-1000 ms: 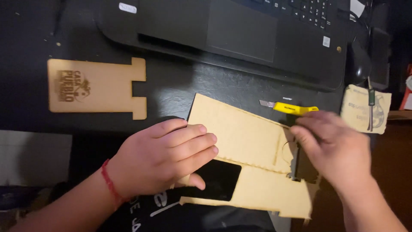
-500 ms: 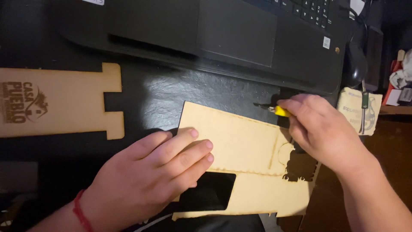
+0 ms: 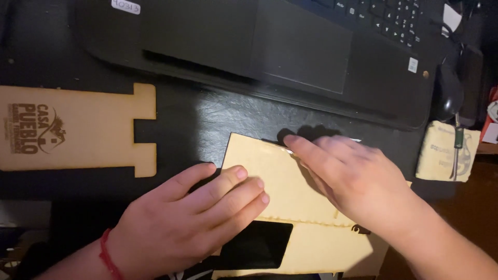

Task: Using a utility knife to score and separate laser-cut wooden components from a sheet.

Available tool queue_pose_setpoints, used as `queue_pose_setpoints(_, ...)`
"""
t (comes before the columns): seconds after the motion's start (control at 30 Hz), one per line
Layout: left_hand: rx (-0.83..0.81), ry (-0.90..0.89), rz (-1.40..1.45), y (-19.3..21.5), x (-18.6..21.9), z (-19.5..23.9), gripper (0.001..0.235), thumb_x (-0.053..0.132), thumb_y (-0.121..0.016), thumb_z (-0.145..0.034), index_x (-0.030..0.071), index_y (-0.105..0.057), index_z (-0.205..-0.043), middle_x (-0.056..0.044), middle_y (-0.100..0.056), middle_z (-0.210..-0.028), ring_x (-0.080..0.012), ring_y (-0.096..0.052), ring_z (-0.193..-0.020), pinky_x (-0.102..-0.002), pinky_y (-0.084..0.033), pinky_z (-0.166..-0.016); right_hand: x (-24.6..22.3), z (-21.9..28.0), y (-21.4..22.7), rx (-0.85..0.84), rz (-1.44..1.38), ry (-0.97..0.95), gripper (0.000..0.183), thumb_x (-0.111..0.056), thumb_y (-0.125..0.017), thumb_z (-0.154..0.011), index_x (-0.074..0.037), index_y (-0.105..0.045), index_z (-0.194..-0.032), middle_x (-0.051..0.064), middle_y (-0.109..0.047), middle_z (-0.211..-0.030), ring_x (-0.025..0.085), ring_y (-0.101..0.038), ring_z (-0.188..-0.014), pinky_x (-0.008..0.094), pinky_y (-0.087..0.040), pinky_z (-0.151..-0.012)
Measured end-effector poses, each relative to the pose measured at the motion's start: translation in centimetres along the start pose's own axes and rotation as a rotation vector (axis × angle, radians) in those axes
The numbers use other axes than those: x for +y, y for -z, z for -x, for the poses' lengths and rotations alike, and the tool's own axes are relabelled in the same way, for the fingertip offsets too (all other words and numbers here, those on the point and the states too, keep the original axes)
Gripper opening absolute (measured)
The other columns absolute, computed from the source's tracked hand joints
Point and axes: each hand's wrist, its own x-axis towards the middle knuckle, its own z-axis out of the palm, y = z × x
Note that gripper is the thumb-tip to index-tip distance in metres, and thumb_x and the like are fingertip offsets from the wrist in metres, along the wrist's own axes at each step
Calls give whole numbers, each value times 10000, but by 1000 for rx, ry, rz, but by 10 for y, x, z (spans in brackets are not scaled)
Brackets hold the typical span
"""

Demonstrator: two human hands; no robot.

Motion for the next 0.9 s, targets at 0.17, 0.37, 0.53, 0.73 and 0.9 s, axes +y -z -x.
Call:
queue_pose_setpoints(0.17, -15, 14, 4, -3, 1, 5, 326, 271, -442, -1050, 157, -620, -1299, -27, -602, -1384, -182, -578, -1234, -353, -452, -1005, -4, -13, 0, -1, 55, 31, 385, -148, -596, -961, -125, -569, -1345, 24, -511, -769, 257, -564, -684, 415, -449, -411)
queue_pose_setpoints(0.37, -22, 37, 70, -4, 1, 6, 331, 228, -434, -1050, 145, -626, -1307, -33, -607, -1388, -190, -573, -1244, -364, -446, -1013, 0, -10, 1, -44, 77, 26, 405, -146, -597, -949, -134, -560, -1352, 24, -505, -775, 250, -559, -692, 412, -447, -416)
queue_pose_setpoints(0.53, -23, 36, 66, -5, 1, 6, 348, 224, -409, -1044, 144, -629, -1301, -33, -616, -1382, -187, -577, -1239, -363, -451, -993, -1, -10, 1, -42, 88, 35, 411, -135, -596, -951, -141, -556, -1360, 18, -510, -780, 240, -553, -695, 391, -454, -446)
queue_pose_setpoints(0.73, -13, 43, 62, -5, 2, 7, 340, 224, -419, -1048, 145, -627, -1304, -25, -615, -1384, -180, -571, -1245, -359, -442, -1007, -2, -10, 0, -63, 113, 14, 436, -146, -603, -936, -149, -552, -1369, 24, -532, -813, 249, -565, -705, 400, -460, -421)
queue_pose_setpoints(0.9, -21, 42, 71, -5, 2, 8, 344, 218, -414, -1048, 139, -626, -1308, -31, -612, -1386, -184, -568, -1253, -366, -440, -1012, -1, -10, 0, -61, 118, 20, 439, -148, -601, -940, -149, -550, -1377, 19, -519, -798, 242, -556, -697, 397, -461, -443)
